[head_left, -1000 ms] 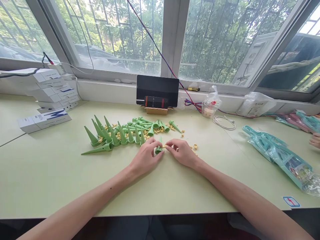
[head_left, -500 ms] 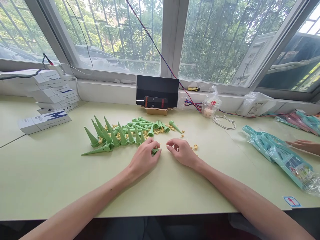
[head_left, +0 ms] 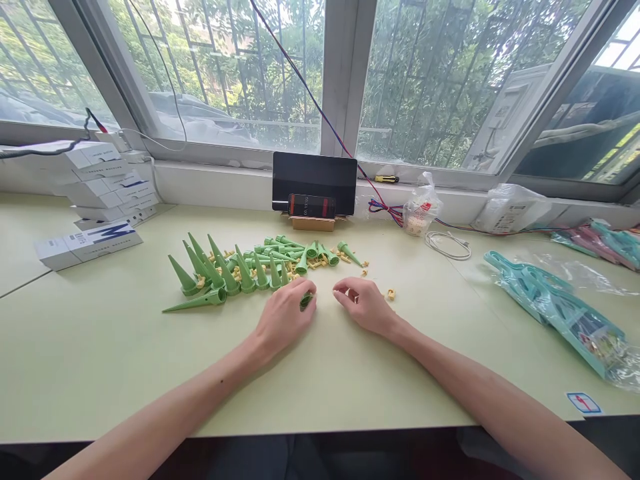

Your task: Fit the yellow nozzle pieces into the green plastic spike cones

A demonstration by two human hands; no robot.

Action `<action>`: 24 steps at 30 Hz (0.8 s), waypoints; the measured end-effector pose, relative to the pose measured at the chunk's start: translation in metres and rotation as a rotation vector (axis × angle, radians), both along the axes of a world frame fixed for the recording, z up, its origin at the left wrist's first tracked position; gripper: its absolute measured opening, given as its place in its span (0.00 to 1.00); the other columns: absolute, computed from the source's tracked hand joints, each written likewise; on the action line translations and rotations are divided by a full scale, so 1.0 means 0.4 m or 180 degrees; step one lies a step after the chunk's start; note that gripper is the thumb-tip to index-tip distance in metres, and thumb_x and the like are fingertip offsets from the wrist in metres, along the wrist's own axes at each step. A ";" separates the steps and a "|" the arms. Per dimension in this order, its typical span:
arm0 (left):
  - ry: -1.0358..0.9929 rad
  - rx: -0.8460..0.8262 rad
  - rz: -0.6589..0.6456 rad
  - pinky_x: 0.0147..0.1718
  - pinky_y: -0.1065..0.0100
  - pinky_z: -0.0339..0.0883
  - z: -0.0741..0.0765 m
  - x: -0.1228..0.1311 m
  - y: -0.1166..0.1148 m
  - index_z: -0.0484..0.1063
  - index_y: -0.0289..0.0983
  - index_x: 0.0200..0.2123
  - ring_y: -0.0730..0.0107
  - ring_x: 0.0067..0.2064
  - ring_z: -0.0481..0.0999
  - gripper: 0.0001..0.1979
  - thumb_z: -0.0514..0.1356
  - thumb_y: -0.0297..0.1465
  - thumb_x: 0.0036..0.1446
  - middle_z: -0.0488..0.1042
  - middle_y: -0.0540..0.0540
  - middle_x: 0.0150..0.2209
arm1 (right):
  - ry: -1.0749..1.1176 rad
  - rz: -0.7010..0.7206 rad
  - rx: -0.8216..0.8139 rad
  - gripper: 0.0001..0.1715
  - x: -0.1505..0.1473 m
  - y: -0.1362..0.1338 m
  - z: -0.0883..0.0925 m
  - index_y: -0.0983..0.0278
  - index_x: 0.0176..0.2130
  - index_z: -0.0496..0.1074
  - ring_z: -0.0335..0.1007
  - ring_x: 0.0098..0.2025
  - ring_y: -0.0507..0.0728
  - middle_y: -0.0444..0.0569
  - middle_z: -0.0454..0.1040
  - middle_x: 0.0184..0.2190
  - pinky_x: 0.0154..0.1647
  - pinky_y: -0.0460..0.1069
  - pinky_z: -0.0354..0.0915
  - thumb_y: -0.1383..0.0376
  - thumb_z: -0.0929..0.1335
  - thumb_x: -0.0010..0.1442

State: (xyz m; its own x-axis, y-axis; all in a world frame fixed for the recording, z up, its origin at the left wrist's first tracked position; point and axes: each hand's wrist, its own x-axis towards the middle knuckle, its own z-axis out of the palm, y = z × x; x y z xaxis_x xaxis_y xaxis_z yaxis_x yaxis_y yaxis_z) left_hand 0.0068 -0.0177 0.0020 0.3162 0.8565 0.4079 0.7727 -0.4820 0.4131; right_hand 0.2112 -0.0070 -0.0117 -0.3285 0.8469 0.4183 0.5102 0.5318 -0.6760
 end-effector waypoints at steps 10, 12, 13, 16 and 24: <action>-0.0445 0.0120 -0.1072 0.27 0.71 0.59 0.004 0.018 -0.037 0.72 0.39 0.36 0.78 0.22 0.59 0.07 0.54 0.31 0.64 0.73 0.51 0.30 | 0.0040 -0.0040 0.0152 0.08 0.005 0.004 0.005 0.64 0.36 0.74 0.67 0.29 0.52 0.47 0.76 0.32 0.31 0.47 0.62 0.67 0.65 0.64; -0.0268 -0.0021 -0.1274 0.27 0.71 0.59 0.003 0.019 -0.040 0.73 0.39 0.35 0.77 0.22 0.61 0.08 0.54 0.30 0.63 0.72 0.52 0.25 | 0.0055 -0.0102 0.0212 0.08 0.010 0.009 0.003 0.64 0.36 0.73 0.66 0.28 0.52 0.47 0.77 0.32 0.31 0.48 0.62 0.66 0.64 0.65; -0.0175 -0.0093 -0.1347 0.27 0.71 0.59 0.002 0.020 -0.040 0.73 0.39 0.34 0.77 0.22 0.62 0.08 0.54 0.29 0.63 0.72 0.52 0.24 | 0.0062 -0.0131 0.0245 0.09 0.012 0.011 0.002 0.64 0.36 0.73 0.66 0.28 0.52 0.48 0.77 0.32 0.30 0.48 0.62 0.66 0.64 0.65; 0.0005 -0.0261 -0.1389 0.28 0.71 0.59 0.002 0.020 -0.037 0.73 0.39 0.33 0.76 0.24 0.64 0.09 0.53 0.28 0.62 0.72 0.51 0.26 | 0.0083 -0.0231 0.0354 0.09 0.021 0.019 0.000 0.64 0.36 0.73 0.65 0.27 0.52 0.49 0.77 0.33 0.30 0.48 0.62 0.65 0.64 0.65; 0.0227 -0.0249 -0.0893 0.28 0.69 0.57 0.001 0.014 -0.020 0.68 0.37 0.29 0.72 0.26 0.64 0.11 0.51 0.27 0.62 0.68 0.50 0.26 | 0.0101 -0.0361 0.0421 0.10 0.034 0.027 0.005 0.64 0.35 0.73 0.62 0.26 0.52 0.47 0.74 0.30 0.30 0.47 0.61 0.65 0.64 0.65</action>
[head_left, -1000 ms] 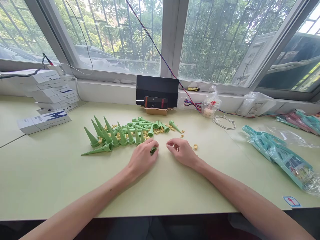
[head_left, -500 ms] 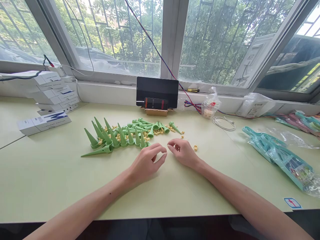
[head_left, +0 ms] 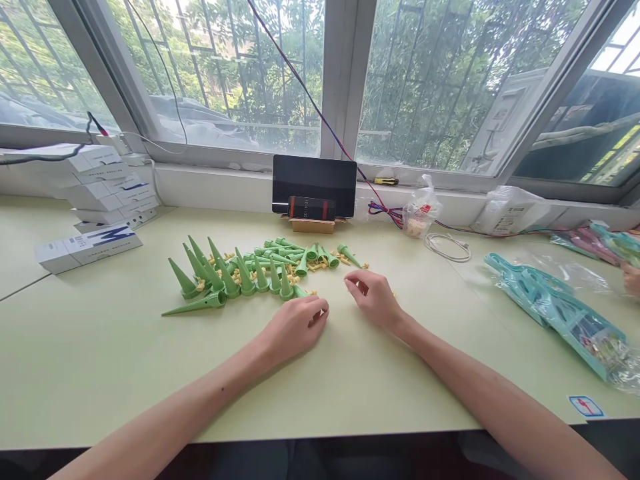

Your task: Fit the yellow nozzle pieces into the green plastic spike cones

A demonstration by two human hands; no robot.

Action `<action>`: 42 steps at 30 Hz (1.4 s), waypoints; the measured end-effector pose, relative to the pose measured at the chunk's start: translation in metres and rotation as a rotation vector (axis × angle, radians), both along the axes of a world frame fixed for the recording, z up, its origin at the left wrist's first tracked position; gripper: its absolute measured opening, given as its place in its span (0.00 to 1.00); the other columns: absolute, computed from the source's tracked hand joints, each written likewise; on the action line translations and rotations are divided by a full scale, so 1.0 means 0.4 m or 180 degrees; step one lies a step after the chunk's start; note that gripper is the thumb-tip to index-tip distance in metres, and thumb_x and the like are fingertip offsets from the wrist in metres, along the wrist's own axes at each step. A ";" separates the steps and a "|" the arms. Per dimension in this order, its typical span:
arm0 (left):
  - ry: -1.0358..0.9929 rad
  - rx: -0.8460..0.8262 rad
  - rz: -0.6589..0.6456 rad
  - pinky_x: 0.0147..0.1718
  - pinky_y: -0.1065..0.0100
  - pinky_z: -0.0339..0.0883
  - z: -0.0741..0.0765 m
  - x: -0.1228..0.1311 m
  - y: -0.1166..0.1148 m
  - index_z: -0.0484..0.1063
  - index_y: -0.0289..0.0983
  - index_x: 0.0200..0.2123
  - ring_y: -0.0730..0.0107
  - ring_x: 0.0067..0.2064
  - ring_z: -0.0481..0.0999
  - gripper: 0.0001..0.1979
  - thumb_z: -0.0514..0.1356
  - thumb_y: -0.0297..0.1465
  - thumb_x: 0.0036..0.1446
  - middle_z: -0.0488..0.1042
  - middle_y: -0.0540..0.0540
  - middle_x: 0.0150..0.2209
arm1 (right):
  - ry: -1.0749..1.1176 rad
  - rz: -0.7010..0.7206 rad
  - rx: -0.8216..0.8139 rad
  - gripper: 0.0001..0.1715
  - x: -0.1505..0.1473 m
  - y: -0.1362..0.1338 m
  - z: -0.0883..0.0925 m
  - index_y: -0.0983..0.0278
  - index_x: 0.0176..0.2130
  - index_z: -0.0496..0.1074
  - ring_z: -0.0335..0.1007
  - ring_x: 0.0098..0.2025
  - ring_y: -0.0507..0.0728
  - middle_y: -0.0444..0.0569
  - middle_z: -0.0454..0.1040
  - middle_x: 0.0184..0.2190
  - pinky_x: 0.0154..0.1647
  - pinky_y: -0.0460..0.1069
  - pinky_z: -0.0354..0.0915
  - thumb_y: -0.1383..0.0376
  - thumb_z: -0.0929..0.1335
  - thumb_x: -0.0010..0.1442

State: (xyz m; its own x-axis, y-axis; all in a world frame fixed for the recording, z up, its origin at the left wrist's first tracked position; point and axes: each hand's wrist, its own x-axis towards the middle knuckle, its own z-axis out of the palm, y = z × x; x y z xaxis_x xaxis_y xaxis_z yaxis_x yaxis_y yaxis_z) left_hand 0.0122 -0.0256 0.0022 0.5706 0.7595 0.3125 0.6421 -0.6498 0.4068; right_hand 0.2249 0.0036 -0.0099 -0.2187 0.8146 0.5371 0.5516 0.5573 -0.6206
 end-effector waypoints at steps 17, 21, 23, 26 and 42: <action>-0.0029 0.0079 0.0414 0.27 0.69 0.58 -0.010 -0.010 0.014 0.68 0.37 0.29 0.72 0.26 0.65 0.10 0.51 0.28 0.62 0.68 0.48 0.30 | -0.0041 0.0035 0.0021 0.10 -0.001 0.000 -0.001 0.63 0.34 0.73 0.63 0.25 0.52 0.47 0.75 0.30 0.30 0.48 0.61 0.65 0.63 0.65; -0.0107 0.0319 0.0465 0.29 0.69 0.61 -0.013 -0.009 0.014 0.71 0.38 0.35 0.74 0.25 0.65 0.09 0.52 0.29 0.63 0.70 0.47 0.36 | -0.0048 0.0041 0.0016 0.10 -0.003 0.000 -0.002 0.63 0.34 0.73 0.63 0.25 0.52 0.47 0.75 0.30 0.30 0.48 0.61 0.65 0.64 0.64; -0.0081 0.0471 0.0640 0.28 0.68 0.60 -0.010 -0.009 0.014 0.71 0.38 0.38 0.76 0.24 0.63 0.09 0.51 0.29 0.64 0.70 0.46 0.39 | -0.0055 0.0049 0.0011 0.10 -0.003 0.000 -0.002 0.63 0.33 0.73 0.63 0.26 0.52 0.47 0.75 0.30 0.30 0.48 0.61 0.66 0.64 0.64; -0.0054 0.0708 0.0719 0.26 0.68 0.59 -0.006 -0.009 0.012 0.71 0.38 0.38 0.78 0.22 0.60 0.09 0.51 0.29 0.64 0.70 0.45 0.42 | -0.0045 0.0075 -0.0013 0.10 -0.003 -0.001 -0.001 0.63 0.33 0.73 0.63 0.26 0.52 0.47 0.76 0.31 0.30 0.48 0.61 0.66 0.63 0.65; 0.0393 0.1379 0.0157 0.39 0.60 0.70 -0.013 0.031 -0.006 0.70 0.36 0.36 0.58 0.45 0.71 0.11 0.49 0.20 0.61 0.69 0.37 0.46 | 0.0470 -0.0427 0.0094 0.16 0.014 0.010 0.013 0.62 0.31 0.64 0.56 0.21 0.51 0.42 0.63 0.21 0.25 0.47 0.56 0.58 0.59 0.69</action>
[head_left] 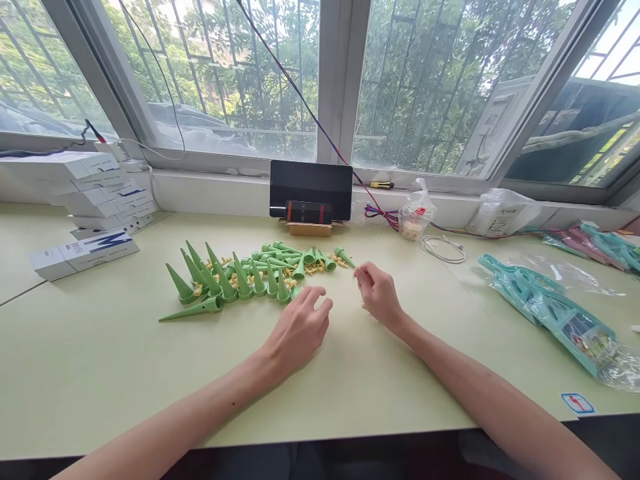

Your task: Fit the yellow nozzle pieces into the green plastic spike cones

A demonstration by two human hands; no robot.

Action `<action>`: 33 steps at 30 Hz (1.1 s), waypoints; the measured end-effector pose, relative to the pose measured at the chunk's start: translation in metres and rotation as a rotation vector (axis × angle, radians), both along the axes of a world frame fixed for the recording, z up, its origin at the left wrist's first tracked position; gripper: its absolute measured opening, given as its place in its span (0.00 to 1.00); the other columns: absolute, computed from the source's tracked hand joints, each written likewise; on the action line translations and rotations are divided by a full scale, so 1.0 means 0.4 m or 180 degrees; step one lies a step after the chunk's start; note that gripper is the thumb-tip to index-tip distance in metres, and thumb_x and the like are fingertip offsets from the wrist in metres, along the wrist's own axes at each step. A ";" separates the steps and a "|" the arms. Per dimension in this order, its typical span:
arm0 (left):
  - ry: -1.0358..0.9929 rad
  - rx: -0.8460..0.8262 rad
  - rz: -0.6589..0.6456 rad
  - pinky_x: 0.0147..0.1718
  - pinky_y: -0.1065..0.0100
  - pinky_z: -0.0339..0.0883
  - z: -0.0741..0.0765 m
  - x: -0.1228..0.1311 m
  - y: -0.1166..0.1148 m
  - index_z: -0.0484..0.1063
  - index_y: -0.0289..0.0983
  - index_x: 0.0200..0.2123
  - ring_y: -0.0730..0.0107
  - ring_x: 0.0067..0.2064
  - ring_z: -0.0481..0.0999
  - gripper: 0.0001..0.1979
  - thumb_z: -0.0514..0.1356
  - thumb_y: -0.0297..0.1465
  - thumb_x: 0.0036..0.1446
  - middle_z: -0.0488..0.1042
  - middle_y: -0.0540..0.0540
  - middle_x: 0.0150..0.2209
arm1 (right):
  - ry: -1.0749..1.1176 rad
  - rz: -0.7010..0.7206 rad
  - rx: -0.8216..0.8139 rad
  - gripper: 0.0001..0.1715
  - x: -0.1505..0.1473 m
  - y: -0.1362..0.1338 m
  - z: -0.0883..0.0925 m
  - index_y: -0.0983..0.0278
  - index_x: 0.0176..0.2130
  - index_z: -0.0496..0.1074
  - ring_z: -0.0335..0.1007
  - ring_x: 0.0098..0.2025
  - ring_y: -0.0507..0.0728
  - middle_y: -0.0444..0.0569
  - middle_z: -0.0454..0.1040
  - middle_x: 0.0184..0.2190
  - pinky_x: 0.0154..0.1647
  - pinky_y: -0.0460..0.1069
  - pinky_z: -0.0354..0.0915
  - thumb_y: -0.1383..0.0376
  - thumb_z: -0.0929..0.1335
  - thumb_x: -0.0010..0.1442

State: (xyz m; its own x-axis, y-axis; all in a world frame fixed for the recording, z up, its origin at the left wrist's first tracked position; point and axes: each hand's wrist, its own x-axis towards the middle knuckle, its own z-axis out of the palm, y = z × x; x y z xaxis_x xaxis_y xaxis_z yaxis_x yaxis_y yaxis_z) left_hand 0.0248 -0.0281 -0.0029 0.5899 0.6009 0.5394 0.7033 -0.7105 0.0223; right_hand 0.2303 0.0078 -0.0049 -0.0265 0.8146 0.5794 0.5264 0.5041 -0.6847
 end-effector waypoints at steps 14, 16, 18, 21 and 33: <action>0.0474 -0.0644 0.0862 0.45 0.57 0.64 0.092 0.105 0.150 0.71 0.32 0.45 0.51 0.46 0.69 0.13 0.51 0.23 0.60 0.71 0.35 0.42 | -0.0471 0.0468 0.0585 0.31 -0.041 -0.031 -0.007 0.61 0.20 0.42 0.40 0.20 0.50 0.40 0.45 0.16 0.23 0.48 0.46 0.51 0.54 0.71; 0.0464 -0.0830 0.1231 0.49 0.56 0.60 0.107 0.134 0.206 0.67 0.33 0.54 0.49 0.50 0.68 0.18 0.50 0.24 0.61 0.71 0.34 0.45 | -0.0497 0.0736 0.0584 0.31 -0.058 -0.041 -0.020 0.61 0.20 0.42 0.39 0.20 0.49 0.39 0.45 0.15 0.22 0.48 0.44 0.53 0.56 0.71; 0.0502 -0.0943 0.1314 0.51 0.54 0.59 0.115 0.160 0.256 0.62 0.32 0.60 0.48 0.51 0.69 0.23 0.51 0.25 0.61 0.71 0.32 0.47 | -0.0582 0.0953 0.0568 0.31 -0.070 -0.049 -0.029 0.62 0.21 0.43 0.39 0.20 0.48 0.39 0.46 0.16 0.22 0.48 0.44 0.54 0.58 0.70; 0.0678 -0.1182 0.1266 0.52 0.52 0.57 0.113 0.198 0.305 0.63 0.36 0.60 0.46 0.52 0.69 0.25 0.54 0.28 0.59 0.72 0.33 0.48 | -0.0677 0.1008 0.0523 0.31 -0.077 -0.054 -0.033 0.62 0.20 0.43 0.38 0.20 0.48 0.39 0.46 0.16 0.22 0.48 0.44 0.55 0.58 0.70; 0.1125 -0.1348 0.1164 0.62 0.44 0.41 0.084 0.247 0.322 0.76 0.31 0.47 0.43 0.59 0.64 0.15 0.57 0.25 0.56 0.71 0.29 0.52 | -0.0665 0.0878 0.0503 0.29 -0.076 -0.052 -0.029 0.62 0.20 0.45 0.41 0.20 0.48 0.39 0.48 0.16 0.22 0.47 0.45 0.58 0.60 0.69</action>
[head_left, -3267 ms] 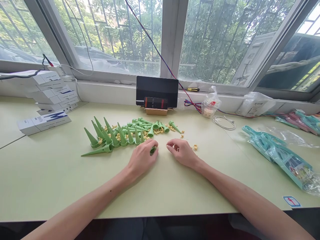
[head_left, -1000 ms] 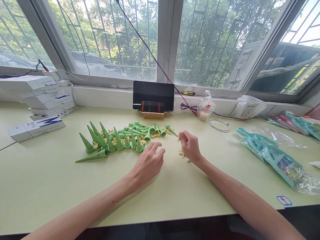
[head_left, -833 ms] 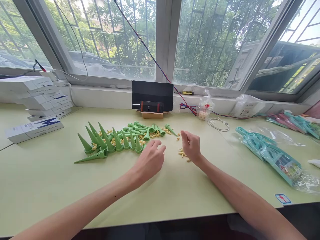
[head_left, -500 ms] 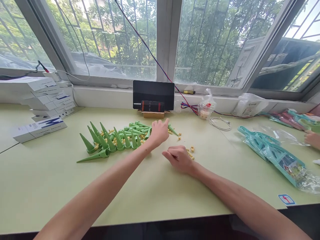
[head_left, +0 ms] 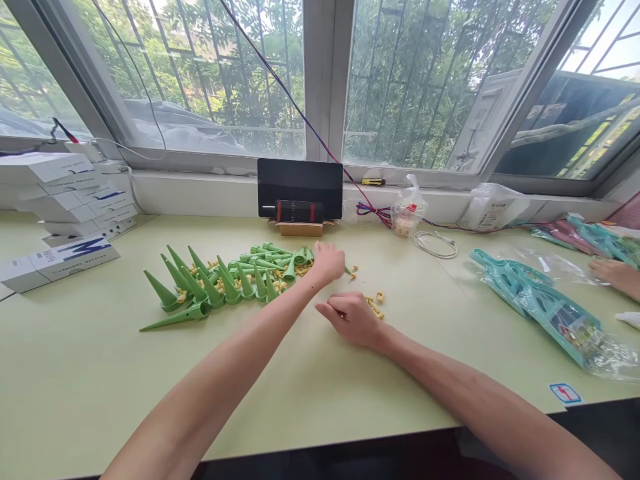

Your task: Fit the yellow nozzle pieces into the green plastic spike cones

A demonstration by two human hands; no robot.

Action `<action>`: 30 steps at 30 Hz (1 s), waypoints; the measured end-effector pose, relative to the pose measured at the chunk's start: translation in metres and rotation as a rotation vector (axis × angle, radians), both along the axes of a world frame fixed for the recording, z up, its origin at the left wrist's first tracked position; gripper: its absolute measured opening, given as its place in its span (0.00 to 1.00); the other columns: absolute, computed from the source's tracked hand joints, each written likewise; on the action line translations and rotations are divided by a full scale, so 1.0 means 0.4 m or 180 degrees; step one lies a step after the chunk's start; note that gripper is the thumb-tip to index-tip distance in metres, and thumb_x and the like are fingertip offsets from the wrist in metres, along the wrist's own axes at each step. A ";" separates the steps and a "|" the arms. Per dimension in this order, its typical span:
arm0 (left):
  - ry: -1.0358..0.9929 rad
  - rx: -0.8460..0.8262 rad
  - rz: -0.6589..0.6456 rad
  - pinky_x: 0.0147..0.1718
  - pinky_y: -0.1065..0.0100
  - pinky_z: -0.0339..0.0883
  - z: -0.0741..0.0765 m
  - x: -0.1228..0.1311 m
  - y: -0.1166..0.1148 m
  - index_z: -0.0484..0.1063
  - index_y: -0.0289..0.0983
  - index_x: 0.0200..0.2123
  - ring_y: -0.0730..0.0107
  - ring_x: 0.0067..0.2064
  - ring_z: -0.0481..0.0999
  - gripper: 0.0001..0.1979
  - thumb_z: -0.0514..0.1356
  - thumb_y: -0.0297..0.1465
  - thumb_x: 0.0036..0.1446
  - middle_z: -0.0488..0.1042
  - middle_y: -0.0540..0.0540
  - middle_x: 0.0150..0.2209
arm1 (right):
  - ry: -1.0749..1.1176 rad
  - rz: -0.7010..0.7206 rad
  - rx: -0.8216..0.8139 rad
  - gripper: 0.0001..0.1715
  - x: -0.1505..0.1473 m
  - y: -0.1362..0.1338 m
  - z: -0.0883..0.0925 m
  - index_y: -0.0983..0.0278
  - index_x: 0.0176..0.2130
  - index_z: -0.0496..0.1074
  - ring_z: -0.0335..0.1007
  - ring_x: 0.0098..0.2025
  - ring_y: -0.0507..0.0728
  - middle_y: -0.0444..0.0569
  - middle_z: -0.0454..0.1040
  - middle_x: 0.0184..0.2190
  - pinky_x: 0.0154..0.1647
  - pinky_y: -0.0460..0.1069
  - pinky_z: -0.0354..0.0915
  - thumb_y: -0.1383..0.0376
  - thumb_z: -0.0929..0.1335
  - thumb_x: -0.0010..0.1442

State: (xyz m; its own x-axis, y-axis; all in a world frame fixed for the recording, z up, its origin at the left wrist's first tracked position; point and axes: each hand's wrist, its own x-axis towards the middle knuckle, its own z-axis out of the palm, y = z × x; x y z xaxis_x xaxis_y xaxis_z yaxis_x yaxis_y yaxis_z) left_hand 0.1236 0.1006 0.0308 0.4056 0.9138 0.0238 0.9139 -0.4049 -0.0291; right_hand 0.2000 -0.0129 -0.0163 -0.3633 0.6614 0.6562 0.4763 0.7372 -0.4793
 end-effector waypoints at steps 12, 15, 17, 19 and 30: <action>0.0019 0.0222 -0.0336 0.59 0.50 0.50 -0.004 -0.050 -0.071 0.77 0.28 0.41 0.47 0.52 0.69 0.14 0.58 0.19 0.50 0.73 0.30 0.45 | 0.0045 0.0010 -0.0006 0.31 0.010 0.012 -0.006 0.62 0.19 0.46 0.42 0.20 0.48 0.39 0.48 0.15 0.22 0.47 0.46 0.56 0.59 0.69; -0.0067 0.0256 -0.0453 0.56 0.52 0.54 -0.008 -0.060 -0.081 0.77 0.29 0.38 0.47 0.50 0.70 0.11 0.60 0.21 0.49 0.73 0.31 0.42 | 0.0083 -0.0007 -0.0010 0.31 0.014 0.014 -0.006 0.62 0.18 0.48 0.42 0.19 0.48 0.39 0.49 0.15 0.22 0.47 0.46 0.55 0.59 0.70; -0.0149 0.0287 -0.0517 0.55 0.52 0.55 -0.013 -0.064 -0.086 0.77 0.29 0.35 0.48 0.48 0.71 0.10 0.60 0.20 0.49 0.73 0.31 0.40 | 0.0118 -0.0044 0.0026 0.32 0.015 0.014 -0.005 0.62 0.18 0.49 0.43 0.19 0.48 0.39 0.51 0.14 0.21 0.47 0.47 0.55 0.59 0.70; -0.0248 0.0314 -0.0575 0.55 0.53 0.56 -0.020 -0.069 -0.089 0.76 0.30 0.32 0.50 0.45 0.72 0.08 0.59 0.19 0.49 0.74 0.33 0.38 | 0.0176 -0.0083 0.0112 0.32 0.017 0.015 -0.004 0.62 0.17 0.50 0.45 0.18 0.48 0.40 0.52 0.14 0.21 0.47 0.47 0.56 0.60 0.70; -0.1381 0.0604 -0.0886 0.43 0.65 0.65 -0.011 -0.146 -0.150 0.71 0.36 0.34 0.65 0.39 0.71 0.13 0.48 0.22 0.63 0.72 0.42 0.38 | 0.1102 -0.0852 0.0535 0.30 0.050 0.012 0.025 0.61 0.20 0.51 0.49 0.19 0.50 0.42 0.54 0.16 0.22 0.49 0.48 0.56 0.55 0.72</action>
State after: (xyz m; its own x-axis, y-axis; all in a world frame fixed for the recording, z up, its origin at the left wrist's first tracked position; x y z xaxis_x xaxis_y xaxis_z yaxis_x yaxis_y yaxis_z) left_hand 0.0652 0.0404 0.0262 0.5478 0.7367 0.3965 0.7173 -0.6575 0.2306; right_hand 0.2200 -0.0080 -0.0063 0.0649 0.5762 0.8148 0.4933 0.6912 -0.5281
